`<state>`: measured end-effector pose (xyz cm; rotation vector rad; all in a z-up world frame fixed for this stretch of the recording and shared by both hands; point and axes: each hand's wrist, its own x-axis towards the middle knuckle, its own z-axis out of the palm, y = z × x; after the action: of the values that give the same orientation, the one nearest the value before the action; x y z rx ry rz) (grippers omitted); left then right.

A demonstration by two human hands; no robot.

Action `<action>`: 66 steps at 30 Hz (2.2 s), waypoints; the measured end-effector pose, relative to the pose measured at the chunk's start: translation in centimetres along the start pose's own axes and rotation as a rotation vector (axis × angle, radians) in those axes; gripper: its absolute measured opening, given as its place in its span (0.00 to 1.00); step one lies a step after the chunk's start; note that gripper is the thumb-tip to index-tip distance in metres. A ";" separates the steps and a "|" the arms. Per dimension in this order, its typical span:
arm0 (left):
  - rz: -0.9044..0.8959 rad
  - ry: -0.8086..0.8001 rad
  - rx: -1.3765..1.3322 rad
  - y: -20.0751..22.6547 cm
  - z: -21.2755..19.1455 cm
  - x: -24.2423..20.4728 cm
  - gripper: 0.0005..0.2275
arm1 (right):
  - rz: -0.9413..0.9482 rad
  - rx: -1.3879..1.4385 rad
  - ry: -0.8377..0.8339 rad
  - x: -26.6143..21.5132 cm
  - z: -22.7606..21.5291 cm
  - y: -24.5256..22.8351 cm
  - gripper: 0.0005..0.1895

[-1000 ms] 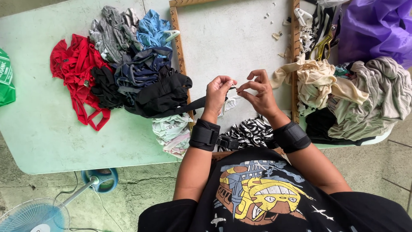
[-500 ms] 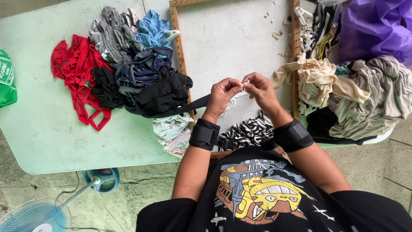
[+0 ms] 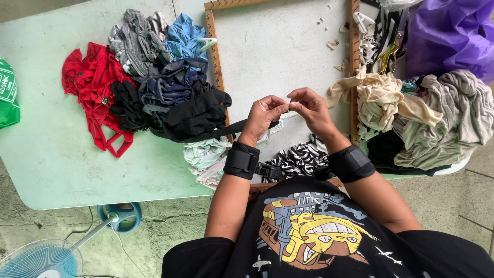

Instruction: The person cuts strips of fabric with scissors, then aligns the cut strips by hand.

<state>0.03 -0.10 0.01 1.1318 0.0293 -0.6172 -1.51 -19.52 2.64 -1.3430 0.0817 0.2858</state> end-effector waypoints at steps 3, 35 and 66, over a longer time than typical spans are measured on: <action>0.003 0.078 -0.016 0.1 -0.1 -0.1 0.08 | -0.062 -0.145 -0.050 -0.4 -0.4 0.1 0.10; 0.458 0.361 0.964 0.6 3.3 0.7 0.04 | -0.250 -0.998 0.259 0.4 1.0 0.8 0.04; 0.131 0.385 0.695 -3.0 0.6 2.7 0.08 | -0.227 -0.573 -0.035 -0.3 -0.3 2.0 0.04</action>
<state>0.68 -2.66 -3.12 1.8999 0.0737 -0.2802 -2.23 -19.47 0.69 -1.8969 -0.1956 0.1419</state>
